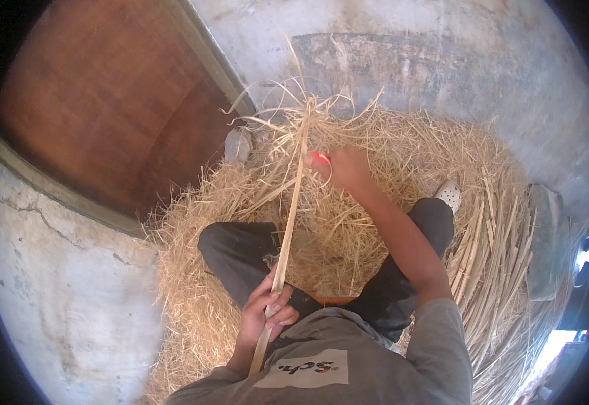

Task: The person sits on a straw-covered floor and uses a red utility knife to peel the outer layer off a long, thin stick. They hold the stick with their left hand and scrape the knife along its length with their right hand, creating thin shavings that fall onto the straw.

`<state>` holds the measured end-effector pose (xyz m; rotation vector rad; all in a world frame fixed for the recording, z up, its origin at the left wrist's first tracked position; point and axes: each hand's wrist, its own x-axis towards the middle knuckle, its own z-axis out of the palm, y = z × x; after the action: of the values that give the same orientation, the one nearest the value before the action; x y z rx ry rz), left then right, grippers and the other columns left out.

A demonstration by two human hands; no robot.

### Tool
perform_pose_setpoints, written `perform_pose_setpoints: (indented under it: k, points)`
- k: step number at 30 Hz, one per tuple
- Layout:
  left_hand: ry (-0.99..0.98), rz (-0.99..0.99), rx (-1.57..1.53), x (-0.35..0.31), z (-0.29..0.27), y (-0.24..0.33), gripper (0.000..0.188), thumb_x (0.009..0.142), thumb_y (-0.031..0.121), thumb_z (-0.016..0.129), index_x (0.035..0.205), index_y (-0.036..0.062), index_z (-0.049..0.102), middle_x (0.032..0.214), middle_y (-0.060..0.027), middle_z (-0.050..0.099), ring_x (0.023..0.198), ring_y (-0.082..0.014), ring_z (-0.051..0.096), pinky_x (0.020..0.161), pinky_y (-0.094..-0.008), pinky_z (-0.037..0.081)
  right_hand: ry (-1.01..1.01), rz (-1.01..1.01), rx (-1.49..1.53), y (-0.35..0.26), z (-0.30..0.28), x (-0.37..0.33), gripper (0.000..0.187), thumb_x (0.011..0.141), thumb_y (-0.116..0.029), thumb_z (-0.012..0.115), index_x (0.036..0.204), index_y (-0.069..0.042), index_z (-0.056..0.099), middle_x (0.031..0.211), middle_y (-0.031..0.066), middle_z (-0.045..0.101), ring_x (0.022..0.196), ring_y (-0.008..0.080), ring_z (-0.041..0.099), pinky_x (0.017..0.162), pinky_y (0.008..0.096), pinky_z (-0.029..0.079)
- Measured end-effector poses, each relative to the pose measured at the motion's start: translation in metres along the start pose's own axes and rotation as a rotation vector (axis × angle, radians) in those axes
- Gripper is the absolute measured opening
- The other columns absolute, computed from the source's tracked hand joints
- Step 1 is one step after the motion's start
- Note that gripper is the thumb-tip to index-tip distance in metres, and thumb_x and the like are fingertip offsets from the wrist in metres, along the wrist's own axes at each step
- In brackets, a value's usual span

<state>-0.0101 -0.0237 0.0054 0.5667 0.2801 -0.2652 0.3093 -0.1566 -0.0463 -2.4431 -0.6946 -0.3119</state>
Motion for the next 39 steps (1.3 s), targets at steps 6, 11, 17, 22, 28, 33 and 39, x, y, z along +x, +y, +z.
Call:
perform_pose_setpoints:
  k: [6, 11, 17, 22, 28, 33, 39]
  points:
    - [0.018, -0.040, 0.004, -0.002, -0.002, -0.002, 0.059, 0.097, 0.006, 0.042, 0.151, 0.0208, 0.025, 0.071, -0.0002, 0.036, 0.044, -0.0060, 0.028, 0.054, -0.0218, 0.030, 0.015, 0.169, -0.032, 0.018, -0.007, 0.024, 0.082, 0.085, -0.075, 0.040, 0.064, 0.000, 0.066, 0.054, 0.0170, 0.057, 0.055, 0.0343, 0.062, 0.055, 0.0439, 0.048]
    - [0.023, -0.008, -0.014, 0.003, -0.010, 0.003, 0.057, 0.097, 0.007, 0.039, 0.151, 0.0197, 0.026, 0.071, -0.0008, 0.038, 0.043, -0.0060, 0.029, 0.053, -0.0225, 0.031, 0.020, 0.317, 0.045, 0.010, -0.010, 0.025, 0.078, 0.085, -0.072, 0.044, 0.062, 0.000, 0.063, 0.053, 0.0195, 0.055, 0.054, 0.0370, 0.060, 0.054, 0.0459, 0.048]
    - [-0.024, 0.106, -0.062, 0.013, -0.022, 0.015, 0.058, 0.095, 0.012, 0.042, 0.150, 0.0192, 0.024, 0.069, -0.0010, 0.041, 0.039, -0.0058, 0.034, 0.055, -0.0260, 0.039, -0.056, -0.056, 0.205, -0.021, -0.019, -0.025, 0.075, 0.083, -0.075, 0.046, 0.063, -0.005, 0.063, 0.053, 0.0157, 0.056, 0.050, 0.0341, 0.057, 0.053, 0.0466, 0.046]
    - [-0.109, 0.083, -0.136, 0.014, -0.019, 0.016, 0.056, 0.096, 0.013, 0.041, 0.149, 0.0200, 0.024, 0.071, -0.0015, 0.043, 0.039, -0.0061, 0.035, 0.057, -0.0271, 0.040, -0.132, -0.347, 0.033, -0.060, -0.008, -0.064, 0.066, 0.073, -0.075, 0.057, 0.062, -0.010, 0.064, 0.053, 0.0093, 0.057, 0.050, 0.0288, 0.059, 0.050, 0.0417, 0.047]
    - [-0.144, 0.058, -0.147, 0.014, -0.021, 0.009, 0.044, 0.098, 0.013, 0.036, 0.142, 0.0186, 0.035, 0.072, -0.0014, 0.042, 0.039, -0.0069, 0.035, 0.058, -0.0273, 0.037, -0.165, -0.249, 0.010, -0.053, -0.014, -0.061, 0.064, 0.073, -0.074, 0.060, 0.062, -0.011, 0.064, 0.054, 0.0083, 0.059, 0.049, 0.0276, 0.060, 0.049, 0.0407, 0.047]
    - [-0.149, 0.044, -0.197, 0.008, -0.017, 0.006, 0.042, 0.099, 0.012, 0.035, 0.141, 0.0185, 0.037, 0.072, -0.0021, 0.043, 0.038, -0.0074, 0.035, 0.058, -0.0275, 0.036, -0.033, -0.231, -0.005, -0.049, -0.007, -0.053, 0.064, 0.076, -0.072, 0.058, 0.063, -0.010, 0.064, 0.054, 0.0097, 0.059, 0.048, 0.0279, 0.060, 0.049, 0.0398, 0.047]
    - [-0.171, 0.003, -0.174, 0.008, -0.018, 0.007, 0.041, 0.099, 0.012, 0.035, 0.139, 0.0179, 0.038, 0.072, -0.0020, 0.043, 0.039, -0.0066, 0.036, 0.058, -0.0276, 0.037, -0.083, -0.146, 0.047, -0.033, -0.011, -0.043, 0.066, 0.075, -0.075, 0.057, 0.063, -0.011, 0.063, 0.051, 0.0103, 0.056, 0.047, 0.0286, 0.058, 0.048, 0.0399, 0.046]
